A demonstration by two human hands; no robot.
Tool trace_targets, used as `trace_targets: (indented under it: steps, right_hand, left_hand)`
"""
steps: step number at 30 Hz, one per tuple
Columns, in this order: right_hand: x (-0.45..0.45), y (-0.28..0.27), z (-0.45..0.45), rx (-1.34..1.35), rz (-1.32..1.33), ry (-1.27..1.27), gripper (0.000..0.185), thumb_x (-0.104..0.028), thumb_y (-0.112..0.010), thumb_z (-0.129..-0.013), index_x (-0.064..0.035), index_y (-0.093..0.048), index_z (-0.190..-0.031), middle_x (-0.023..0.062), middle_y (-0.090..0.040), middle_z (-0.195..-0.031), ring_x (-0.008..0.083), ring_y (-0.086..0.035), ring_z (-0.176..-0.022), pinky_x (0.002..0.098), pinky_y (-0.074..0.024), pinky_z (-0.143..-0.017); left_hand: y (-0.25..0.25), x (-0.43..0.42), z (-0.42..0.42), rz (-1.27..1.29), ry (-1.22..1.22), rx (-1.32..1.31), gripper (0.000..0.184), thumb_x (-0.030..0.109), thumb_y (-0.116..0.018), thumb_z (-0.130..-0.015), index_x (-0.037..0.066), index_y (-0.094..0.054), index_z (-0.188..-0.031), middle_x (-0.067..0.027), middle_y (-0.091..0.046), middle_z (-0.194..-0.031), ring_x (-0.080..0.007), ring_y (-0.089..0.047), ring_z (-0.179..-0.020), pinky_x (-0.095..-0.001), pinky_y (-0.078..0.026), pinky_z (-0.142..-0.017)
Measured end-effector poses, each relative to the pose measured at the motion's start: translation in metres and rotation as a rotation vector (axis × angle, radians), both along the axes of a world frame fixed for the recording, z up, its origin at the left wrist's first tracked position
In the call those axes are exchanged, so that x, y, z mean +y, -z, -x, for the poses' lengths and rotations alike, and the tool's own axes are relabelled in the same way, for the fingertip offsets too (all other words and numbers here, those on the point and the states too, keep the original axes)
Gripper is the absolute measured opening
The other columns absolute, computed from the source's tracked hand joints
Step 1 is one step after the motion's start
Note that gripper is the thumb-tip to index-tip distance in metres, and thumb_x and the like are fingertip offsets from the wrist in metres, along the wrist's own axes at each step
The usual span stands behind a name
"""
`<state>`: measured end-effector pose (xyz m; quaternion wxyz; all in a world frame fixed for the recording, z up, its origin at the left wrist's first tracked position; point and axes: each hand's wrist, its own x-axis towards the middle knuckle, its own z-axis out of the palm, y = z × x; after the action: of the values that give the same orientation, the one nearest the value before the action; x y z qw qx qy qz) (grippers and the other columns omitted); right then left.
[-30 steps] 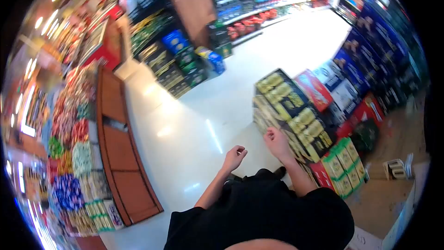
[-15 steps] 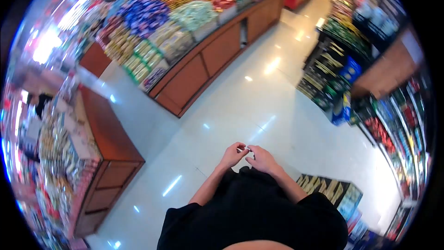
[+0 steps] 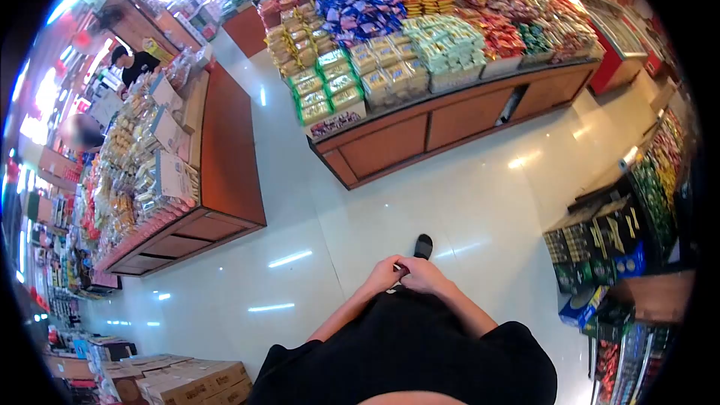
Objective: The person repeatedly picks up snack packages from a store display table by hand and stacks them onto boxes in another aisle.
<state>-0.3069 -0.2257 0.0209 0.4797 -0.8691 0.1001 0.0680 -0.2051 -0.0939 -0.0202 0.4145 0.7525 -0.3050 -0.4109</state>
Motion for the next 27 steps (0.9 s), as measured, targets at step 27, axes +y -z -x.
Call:
trace_targets:
  steps: [27]
  right_hand:
    - [-0.181, 0.011, -0.443, -0.101, -0.040, 0.118, 0.054, -0.013, -0.063, -0.076, 0.0038, -0.047, -0.125, 0.0273, -0.053, -0.120, 0.0398, -0.051, -0.114, 0.0412, -0.0429, -0.096]
  left_hand:
    - [0.017, -0.177, -0.417, -0.061, -0.346, -0.107, 0.035, 0.035, -0.059, -0.090, 0.001, -0.065, -0.086, -0.0184, -0.064, -0.075, -0.0343, -0.064, -0.075, -0.0431, -0.049, -0.068]
